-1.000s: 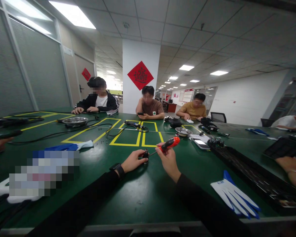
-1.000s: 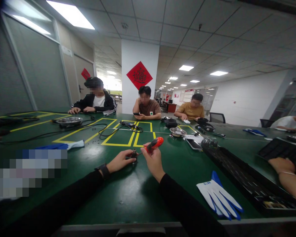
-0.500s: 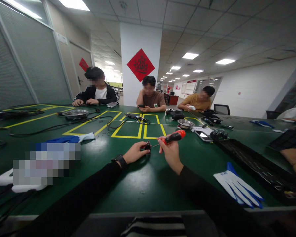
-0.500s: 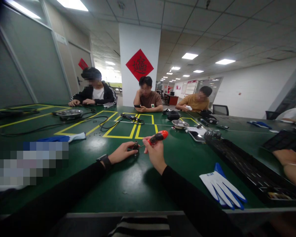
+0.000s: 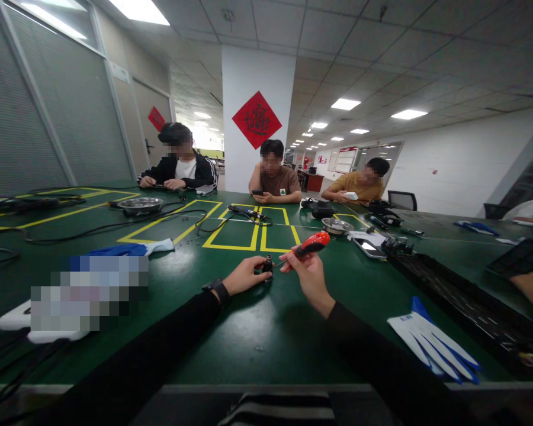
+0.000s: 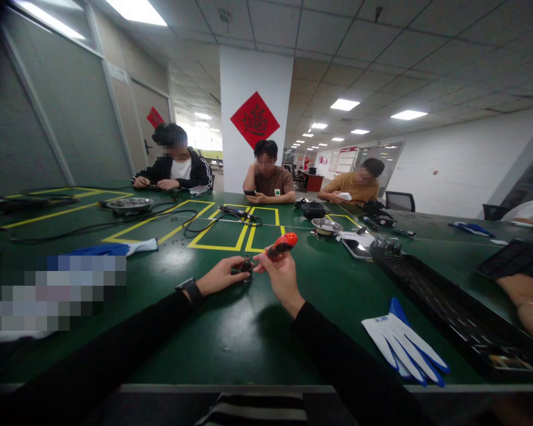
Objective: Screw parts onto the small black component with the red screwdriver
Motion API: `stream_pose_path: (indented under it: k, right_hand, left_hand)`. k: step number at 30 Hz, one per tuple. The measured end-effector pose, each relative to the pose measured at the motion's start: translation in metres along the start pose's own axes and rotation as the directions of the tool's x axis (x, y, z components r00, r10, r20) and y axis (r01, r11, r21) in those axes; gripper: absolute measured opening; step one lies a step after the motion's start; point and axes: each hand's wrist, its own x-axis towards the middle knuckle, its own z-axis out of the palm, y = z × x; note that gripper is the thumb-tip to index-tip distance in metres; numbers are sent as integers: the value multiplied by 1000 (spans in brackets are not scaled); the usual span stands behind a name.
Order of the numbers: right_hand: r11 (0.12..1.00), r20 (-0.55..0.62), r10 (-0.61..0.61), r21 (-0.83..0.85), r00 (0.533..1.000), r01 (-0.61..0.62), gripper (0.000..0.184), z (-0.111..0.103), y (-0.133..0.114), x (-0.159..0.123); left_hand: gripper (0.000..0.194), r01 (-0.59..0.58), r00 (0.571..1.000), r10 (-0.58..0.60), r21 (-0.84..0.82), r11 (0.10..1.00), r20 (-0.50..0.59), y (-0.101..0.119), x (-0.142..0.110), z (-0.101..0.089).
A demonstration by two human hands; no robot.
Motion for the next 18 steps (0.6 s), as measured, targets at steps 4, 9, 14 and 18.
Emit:
stream_pose_path:
  k: [4,9,14,18]
  right_hand:
    - [1000,-23,-22,-6,999,22,22,2,1,-3]
    - [1000,-19,-30,-6,999,30,25,1,1,-3]
    - [999,-12,-33,-4,999,33,24,2,3,-4]
    - [1000,-13,-31,-3,999,31,23,2,1,-5]
  left_hand:
    - [34,-11,1000,11,-17,1000,16,-3,0,0]
    - [34,-14,1000,14,-25,1000,15,-4,0,1]
    - [30,-10,1000,10,-25,1000,13,0,0,0]
    - [25,-2,1000,2,-11,1000,7,4,0,-1]
